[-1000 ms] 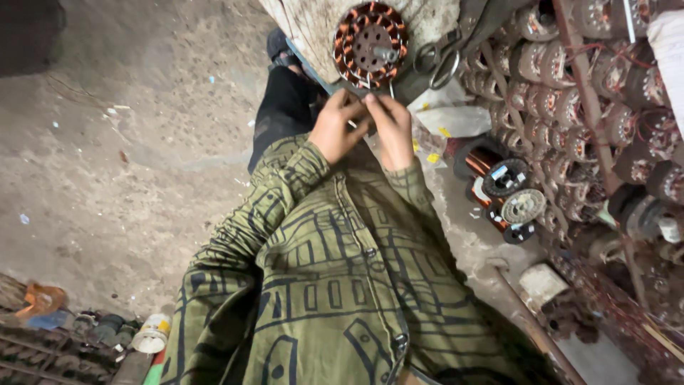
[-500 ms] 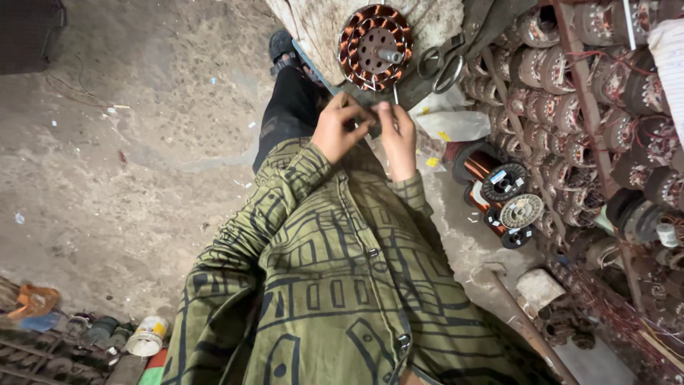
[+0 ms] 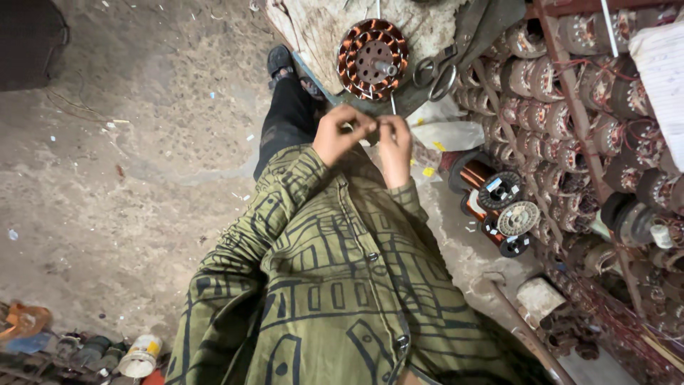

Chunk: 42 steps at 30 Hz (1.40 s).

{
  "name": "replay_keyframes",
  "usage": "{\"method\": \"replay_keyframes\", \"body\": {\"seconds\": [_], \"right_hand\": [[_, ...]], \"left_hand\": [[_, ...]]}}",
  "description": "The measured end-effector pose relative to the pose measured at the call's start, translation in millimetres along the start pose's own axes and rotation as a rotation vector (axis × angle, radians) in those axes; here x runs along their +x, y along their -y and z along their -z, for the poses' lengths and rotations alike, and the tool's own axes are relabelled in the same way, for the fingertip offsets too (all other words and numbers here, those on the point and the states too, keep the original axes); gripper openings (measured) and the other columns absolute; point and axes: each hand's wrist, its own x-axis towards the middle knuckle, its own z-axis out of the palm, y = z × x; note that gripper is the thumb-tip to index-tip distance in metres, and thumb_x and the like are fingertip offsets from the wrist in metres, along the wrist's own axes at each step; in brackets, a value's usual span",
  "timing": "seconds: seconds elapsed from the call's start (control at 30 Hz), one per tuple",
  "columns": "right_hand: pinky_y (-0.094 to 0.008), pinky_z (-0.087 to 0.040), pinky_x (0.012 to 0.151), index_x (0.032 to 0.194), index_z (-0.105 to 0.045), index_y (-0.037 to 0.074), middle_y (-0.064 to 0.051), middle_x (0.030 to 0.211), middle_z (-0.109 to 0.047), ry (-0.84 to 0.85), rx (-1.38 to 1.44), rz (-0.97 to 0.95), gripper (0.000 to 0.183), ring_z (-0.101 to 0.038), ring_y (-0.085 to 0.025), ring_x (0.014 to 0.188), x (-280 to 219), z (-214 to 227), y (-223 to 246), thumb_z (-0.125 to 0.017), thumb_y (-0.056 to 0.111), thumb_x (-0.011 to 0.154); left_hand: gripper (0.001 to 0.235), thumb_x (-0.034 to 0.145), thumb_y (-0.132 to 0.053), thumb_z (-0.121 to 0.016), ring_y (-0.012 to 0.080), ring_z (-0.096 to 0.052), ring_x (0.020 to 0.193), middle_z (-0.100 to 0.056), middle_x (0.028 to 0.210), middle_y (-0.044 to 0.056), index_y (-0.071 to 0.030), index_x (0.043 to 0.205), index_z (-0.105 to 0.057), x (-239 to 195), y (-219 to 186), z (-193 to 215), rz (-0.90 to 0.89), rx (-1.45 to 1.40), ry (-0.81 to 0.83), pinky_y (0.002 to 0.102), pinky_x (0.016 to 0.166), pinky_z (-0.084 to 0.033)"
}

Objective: The person works on a circular copper-wound stator, repeatedly inserting and adjusting white plastic pins into its slots. The person handles the stator with both hands, rotating it to access different slots and occasionally picking up additional pins from the work surface.

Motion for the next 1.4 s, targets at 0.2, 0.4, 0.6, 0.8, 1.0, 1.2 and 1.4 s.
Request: {"method": "replay_keyframes", "body": {"seconds": [0.2, 0.4, 0.6, 0.8, 1.0, 1.2, 1.4], "right_hand": [[-0.027, -0.047, 0.079, 0.103, -0.068, -0.001, -0.003, 0.093, -0.067, 0.049, 0.444, -0.216, 0.014, -0.060, -0.011, 0.089, 11, -1, -15, -0.064, 0.012, 0.107], [-0.032, -0.052, 0.064, 0.102, -0.067, 0.006, -0.005, 0.087, -0.068, 0.247, 0.825, -0.690, 0.012, -0.064, -0.016, 0.077, -3, 10, -31, -0.060, 0.016, 0.105], [-0.025, -0.053, 0.068, 0.111, -0.067, 0.006, 0.000, 0.094, -0.070, 0.116, 0.412, -0.288, 0.021, -0.064, -0.008, 0.081, 2, -3, 1, -0.053, 0.018, 0.103], [-0.026, -0.040, 0.056, 0.102, -0.068, 0.002, -0.001, 0.089, -0.064, 0.158, 0.562, -0.417, 0.012, -0.052, -0.010, 0.070, 17, -2, 10, -0.068, 0.013, 0.104], [-0.033, -0.055, 0.068, 0.097, -0.066, 0.008, -0.003, 0.087, -0.067, 0.066, 0.835, -0.651, 0.011, -0.066, -0.016, 0.078, 6, 6, -10, -0.066, 0.017, 0.102], [-0.034, -0.055, 0.074, 0.103, -0.066, 0.009, -0.003, 0.092, -0.069, 0.302, 1.033, -0.921, 0.009, -0.066, -0.017, 0.083, -15, -2, -39, -0.059, 0.016, 0.102], [-0.029, -0.054, 0.075, 0.111, -0.068, 0.006, -0.003, 0.097, -0.070, -0.051, 0.553, -0.518, 0.017, -0.066, -0.014, 0.086, -4, -5, -15, -0.060, 0.019, 0.105]], "left_hand": [[0.027, 0.083, -0.013, -0.085, 0.0172, -0.065, 0.075, -0.068, 0.086, 0.013, -0.002, 0.102, -0.070, -7, -19, 5, -0.135, 0.232, -0.102, 0.028, 0.071, -0.054], [0.016, 0.091, -0.013, -0.079, 0.0090, -0.072, 0.079, -0.076, 0.099, 0.007, -0.004, 0.104, -0.079, 7, 16, 0, 0.185, -0.164, -0.045, 0.024, 0.070, -0.056], [0.018, 0.084, -0.012, -0.082, 0.0205, -0.065, 0.075, -0.067, 0.087, 0.011, -0.006, 0.100, -0.078, 2, 7, 0, -0.012, -0.029, 0.079, 0.032, 0.068, -0.053], [0.025, 0.080, -0.009, -0.080, 0.0360, -0.064, 0.087, -0.056, 0.099, 0.017, -0.008, 0.104, -0.072, -9, -27, 10, -0.406, 0.449, 0.019, 0.041, 0.077, -0.055], [0.034, 0.088, -0.019, -0.080, 0.0268, -0.065, 0.079, -0.067, 0.090, 0.017, -0.010, 0.118, -0.070, -2, -15, 4, 0.130, 0.246, -0.110, 0.036, 0.070, -0.052], [0.018, 0.091, -0.018, -0.082, 0.0101, -0.068, 0.094, -0.075, 0.106, 0.008, -0.004, 0.102, -0.079, 9, 30, -1, 0.112, -0.261, 0.003, 0.028, 0.081, -0.054], [0.015, 0.086, -0.015, -0.079, 0.0269, -0.070, 0.084, -0.072, 0.089, 0.014, -0.004, 0.096, -0.077, 8, 4, 2, -0.102, -0.023, 0.138, 0.034, 0.077, -0.055]]}}
